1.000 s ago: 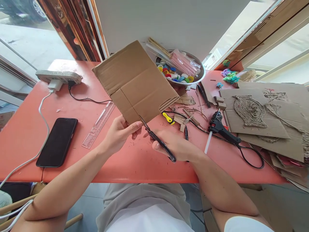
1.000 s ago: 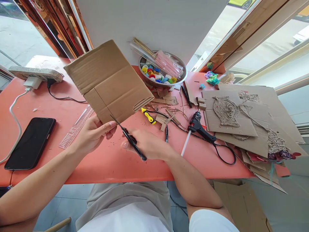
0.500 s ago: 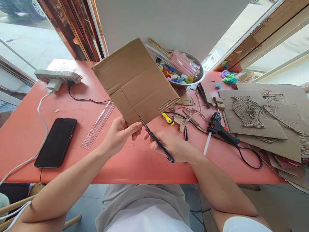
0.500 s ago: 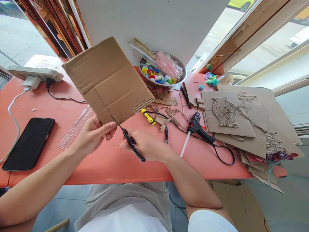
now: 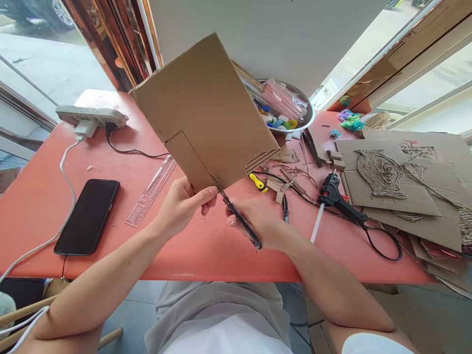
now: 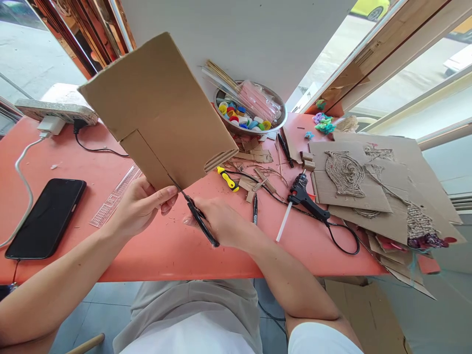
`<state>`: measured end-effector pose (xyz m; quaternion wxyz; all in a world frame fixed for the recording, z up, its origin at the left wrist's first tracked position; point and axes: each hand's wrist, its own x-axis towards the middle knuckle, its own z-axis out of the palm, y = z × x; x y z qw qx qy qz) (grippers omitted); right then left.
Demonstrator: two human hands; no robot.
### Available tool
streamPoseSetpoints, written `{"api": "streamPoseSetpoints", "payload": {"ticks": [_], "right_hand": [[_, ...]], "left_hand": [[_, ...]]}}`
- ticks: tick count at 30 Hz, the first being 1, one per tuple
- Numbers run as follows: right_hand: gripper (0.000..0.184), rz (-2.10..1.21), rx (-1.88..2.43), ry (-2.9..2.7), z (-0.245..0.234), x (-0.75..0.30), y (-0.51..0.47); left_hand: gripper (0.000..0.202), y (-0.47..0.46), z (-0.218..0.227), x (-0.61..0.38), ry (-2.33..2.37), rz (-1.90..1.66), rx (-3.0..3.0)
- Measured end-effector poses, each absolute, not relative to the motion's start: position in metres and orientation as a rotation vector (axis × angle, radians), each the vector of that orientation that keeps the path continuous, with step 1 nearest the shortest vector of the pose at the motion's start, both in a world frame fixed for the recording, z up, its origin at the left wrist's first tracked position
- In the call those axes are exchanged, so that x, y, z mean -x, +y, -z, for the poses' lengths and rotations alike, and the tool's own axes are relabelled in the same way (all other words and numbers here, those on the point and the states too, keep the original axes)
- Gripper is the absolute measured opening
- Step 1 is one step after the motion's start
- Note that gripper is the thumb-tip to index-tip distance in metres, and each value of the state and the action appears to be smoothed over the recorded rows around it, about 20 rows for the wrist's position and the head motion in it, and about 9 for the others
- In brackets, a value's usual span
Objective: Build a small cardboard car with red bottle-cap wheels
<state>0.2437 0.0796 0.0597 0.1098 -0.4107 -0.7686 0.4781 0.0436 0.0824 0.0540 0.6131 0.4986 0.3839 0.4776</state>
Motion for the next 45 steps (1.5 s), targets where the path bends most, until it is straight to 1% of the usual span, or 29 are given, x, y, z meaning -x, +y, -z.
{"api": "streamPoseSetpoints", "payload": {"ticks": [2, 4, 8, 12, 16, 23, 29, 32, 39, 45], "right_hand": [[0.054, -1.394, 1.169, -2.236, -0.060, -0.243, 0.080], [0.056, -1.389, 1.135, -2.209, -0.059, -0.241, 0.081], [0.064, -1.429, 1.135, -2.158, -0.061, -0.240, 0.082], [0.064, -1.486, 1.137, -2.126, -0.062, -0.240, 0.081], [0.060, -1.555, 1.122, -2.102, -0.063, -0.242, 0.080], [0.071, -1.513, 1.075, -2.137, -0.066, -0.241, 0.082], [0.058, -1.555, 1.059, -2.083, -0.063, -0.242, 0.079], [0.056, -1.591, 1.051, -2.041, -0.061, -0.241, 0.077], [0.061, -1.588, 1.075, -2.023, -0.055, -0.238, 0.078], [0.073, -1.537, 0.967, -2.097, -0.062, -0.238, 0.081]], "left_hand": [[0.043, 0.082, -0.055, -0.043, 0.894, -1.103, -1.171], [0.045, 0.082, -0.056, -0.043, 0.906, -1.105, -1.199], [0.055, 0.082, -0.059, -0.040, 0.923, -1.130, -1.287], [0.065, 0.087, -0.056, -0.033, 0.907, -1.216, -1.333], [0.064, 0.090, -0.052, -0.031, 0.903, -1.233, -1.312], [0.062, 0.087, -0.055, -0.036, 0.806, -1.162, -1.344], [0.063, 0.086, -0.056, -0.036, 0.795, -1.182, -1.345], [0.064, 0.085, -0.056, -0.035, 0.787, -1.187, -1.352], [0.064, 0.084, -0.056, -0.033, 0.843, -1.182, -1.396], [0.065, 0.083, -0.058, -0.036, 0.803, -1.062, -1.433]]}}
